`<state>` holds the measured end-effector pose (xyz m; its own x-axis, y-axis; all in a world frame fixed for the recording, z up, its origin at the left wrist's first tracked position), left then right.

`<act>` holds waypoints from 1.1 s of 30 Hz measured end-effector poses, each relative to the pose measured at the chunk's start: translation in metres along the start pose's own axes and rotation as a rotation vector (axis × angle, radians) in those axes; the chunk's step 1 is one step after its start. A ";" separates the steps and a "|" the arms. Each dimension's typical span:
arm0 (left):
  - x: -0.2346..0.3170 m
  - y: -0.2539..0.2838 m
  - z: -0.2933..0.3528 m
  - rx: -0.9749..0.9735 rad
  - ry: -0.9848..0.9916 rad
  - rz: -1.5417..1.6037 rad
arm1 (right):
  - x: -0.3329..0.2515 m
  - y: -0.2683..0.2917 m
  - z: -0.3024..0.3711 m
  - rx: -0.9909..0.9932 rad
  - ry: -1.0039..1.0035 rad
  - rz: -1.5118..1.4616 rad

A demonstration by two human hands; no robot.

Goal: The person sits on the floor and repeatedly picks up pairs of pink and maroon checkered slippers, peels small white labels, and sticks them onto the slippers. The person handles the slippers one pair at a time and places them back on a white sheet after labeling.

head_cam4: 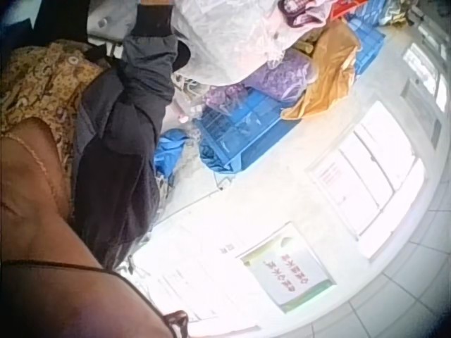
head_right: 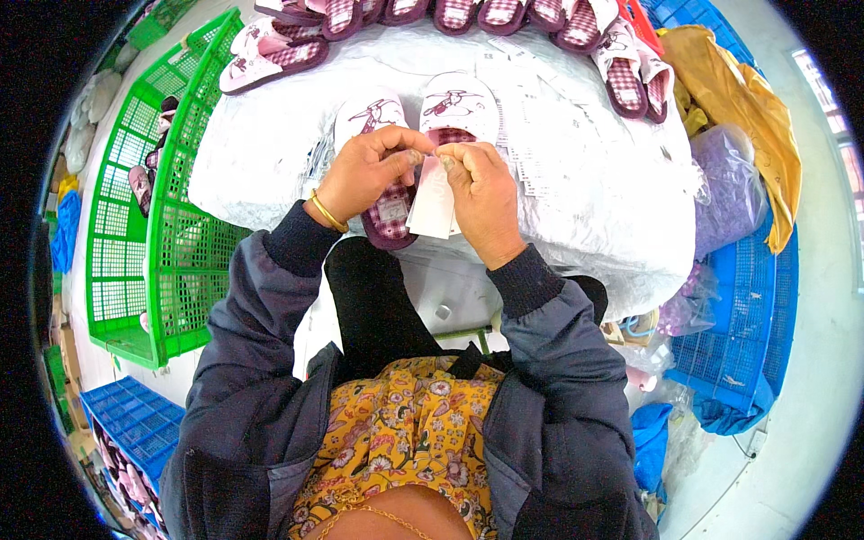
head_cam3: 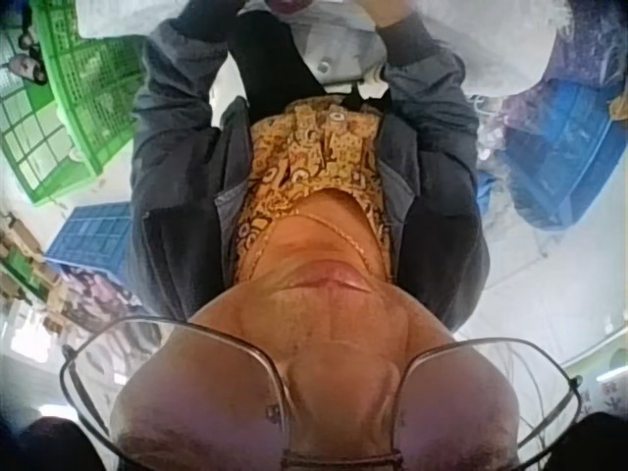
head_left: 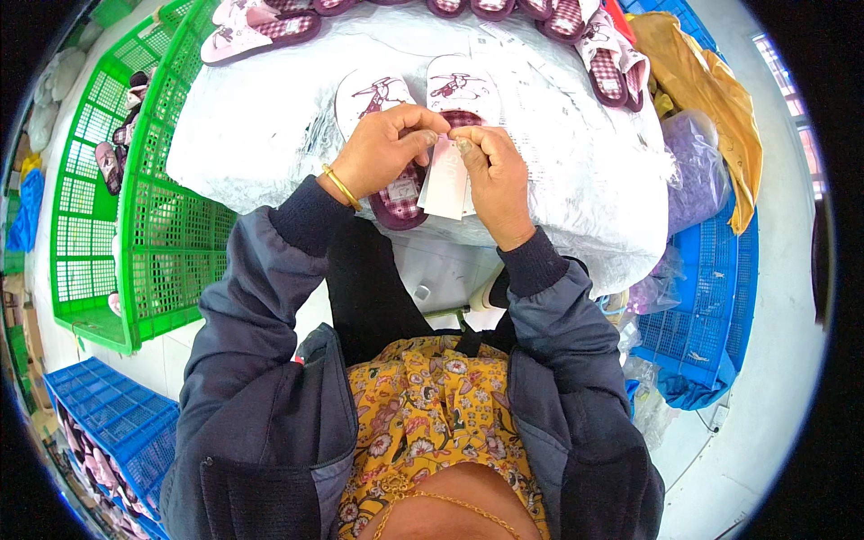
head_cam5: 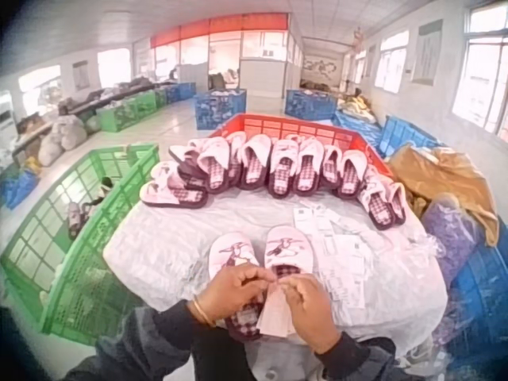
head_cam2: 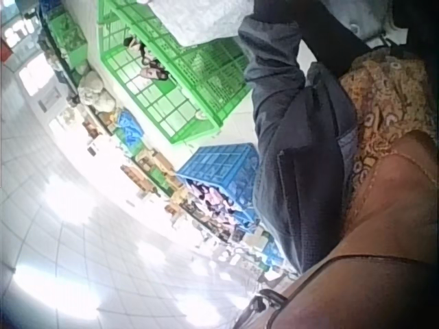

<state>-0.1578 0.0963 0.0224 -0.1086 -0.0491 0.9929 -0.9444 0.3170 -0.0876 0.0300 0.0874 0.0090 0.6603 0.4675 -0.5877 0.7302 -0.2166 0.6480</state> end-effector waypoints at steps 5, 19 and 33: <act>-0.016 -0.002 -0.004 -0.007 -0.034 0.228 | -0.003 0.001 0.001 -0.029 -0.041 -0.034; -0.022 -0.005 -0.004 -0.007 -0.038 0.308 | -0.003 -0.002 0.002 -0.016 0.002 -0.010; -0.014 -0.006 0.003 -0.022 0.022 0.045 | -0.002 -0.004 0.002 -0.064 -0.073 -0.137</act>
<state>-0.1516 0.0928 0.0084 -0.1440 -0.0135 0.9895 -0.9316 0.3392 -0.1309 0.0261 0.0857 0.0071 0.5676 0.4253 -0.7050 0.8033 -0.0985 0.5874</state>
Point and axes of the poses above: each hand's wrist, its own z-axis away from the middle knuckle, its own y-axis out of the back of the hand, x = y × z, the point moved 1 cm from there along -z, towards the middle knuckle, and after that the axes turned 15 degrees about z, right-handed, at the moved point
